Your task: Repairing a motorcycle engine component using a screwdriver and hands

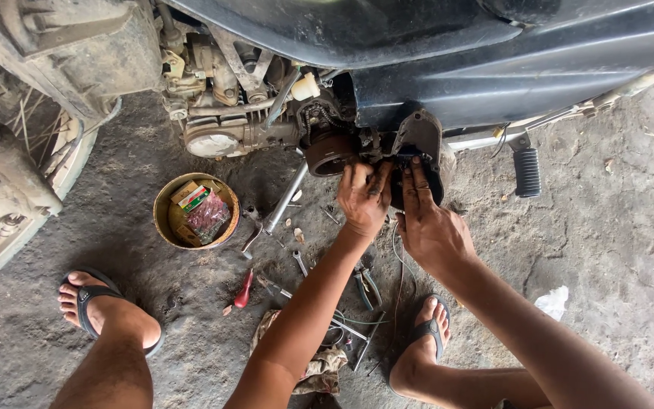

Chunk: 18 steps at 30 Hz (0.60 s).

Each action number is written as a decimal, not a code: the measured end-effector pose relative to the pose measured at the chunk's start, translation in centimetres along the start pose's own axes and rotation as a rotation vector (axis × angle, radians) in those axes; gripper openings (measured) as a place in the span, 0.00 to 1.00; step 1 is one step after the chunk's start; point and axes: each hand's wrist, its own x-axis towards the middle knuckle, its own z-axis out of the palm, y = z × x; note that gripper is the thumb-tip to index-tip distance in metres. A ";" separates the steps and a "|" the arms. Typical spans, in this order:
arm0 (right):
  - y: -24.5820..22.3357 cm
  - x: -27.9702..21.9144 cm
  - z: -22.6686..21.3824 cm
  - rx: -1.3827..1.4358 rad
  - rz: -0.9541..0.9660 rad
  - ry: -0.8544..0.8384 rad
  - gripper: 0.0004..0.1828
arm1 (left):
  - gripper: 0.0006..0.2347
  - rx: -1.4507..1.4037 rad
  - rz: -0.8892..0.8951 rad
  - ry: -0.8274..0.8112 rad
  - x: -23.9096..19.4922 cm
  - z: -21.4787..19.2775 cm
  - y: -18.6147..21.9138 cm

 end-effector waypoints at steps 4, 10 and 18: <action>-1.1 0.4 -2.1 -0.022 0.024 -0.041 0.40 | 0.04 -0.014 0.100 -0.022 -0.6 0.1 -1.5; 0.1 0.1 -0.1 0.019 0.018 -0.002 0.38 | 0.04 0.050 0.091 -0.053 1.3 -0.7 -0.5; 0.0 -0.1 0.0 -0.008 0.003 0.028 0.36 | 0.04 0.169 0.045 -0.061 1.5 -0.9 0.1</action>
